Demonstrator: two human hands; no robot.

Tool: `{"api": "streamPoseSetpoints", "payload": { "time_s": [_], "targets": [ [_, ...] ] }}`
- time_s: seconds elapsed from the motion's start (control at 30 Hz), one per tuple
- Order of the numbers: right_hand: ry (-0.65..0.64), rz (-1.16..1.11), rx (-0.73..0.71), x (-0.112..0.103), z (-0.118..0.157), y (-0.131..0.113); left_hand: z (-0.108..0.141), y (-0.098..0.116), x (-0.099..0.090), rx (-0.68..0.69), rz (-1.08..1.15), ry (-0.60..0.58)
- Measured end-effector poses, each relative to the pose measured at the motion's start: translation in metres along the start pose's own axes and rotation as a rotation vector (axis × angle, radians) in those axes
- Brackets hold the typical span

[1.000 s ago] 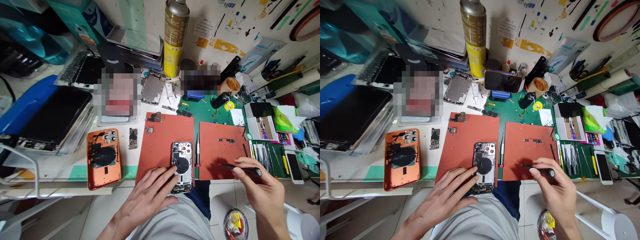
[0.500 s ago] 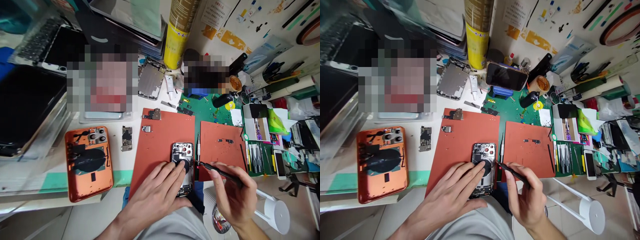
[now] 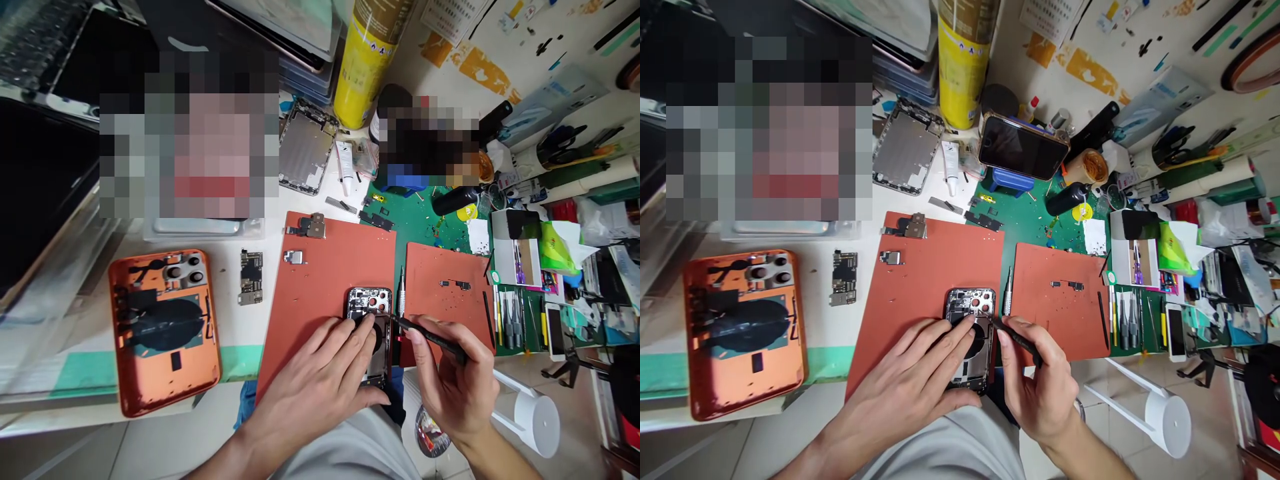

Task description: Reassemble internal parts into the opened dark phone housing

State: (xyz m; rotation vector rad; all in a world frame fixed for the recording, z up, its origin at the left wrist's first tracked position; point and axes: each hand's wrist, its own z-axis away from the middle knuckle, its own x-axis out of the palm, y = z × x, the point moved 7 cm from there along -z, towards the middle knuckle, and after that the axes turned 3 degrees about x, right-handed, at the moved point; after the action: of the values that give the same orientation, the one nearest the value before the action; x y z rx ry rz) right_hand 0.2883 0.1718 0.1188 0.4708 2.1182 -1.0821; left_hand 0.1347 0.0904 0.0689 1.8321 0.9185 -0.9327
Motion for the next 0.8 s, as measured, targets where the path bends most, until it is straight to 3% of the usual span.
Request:
{"api": "streamPoseSetpoints", "payload": {
  "time_s": [0.3,0.53,0.8],
  "targets": [
    [-0.071,0.091,-0.036,0.002,-0.019,-0.019,-0.002,-0.001,-0.002,-0.007,0.004,0.014],
    [-0.337,0.206,-0.292,0.01,-0.045,-0.045,0.0,0.0,0.002,0.017,0.005,0.033],
    [-0.456,0.154,-0.275,0.014,-0.051,-0.043,0.003,0.001,0.004,0.03,0.028,0.085]
  ]
}}
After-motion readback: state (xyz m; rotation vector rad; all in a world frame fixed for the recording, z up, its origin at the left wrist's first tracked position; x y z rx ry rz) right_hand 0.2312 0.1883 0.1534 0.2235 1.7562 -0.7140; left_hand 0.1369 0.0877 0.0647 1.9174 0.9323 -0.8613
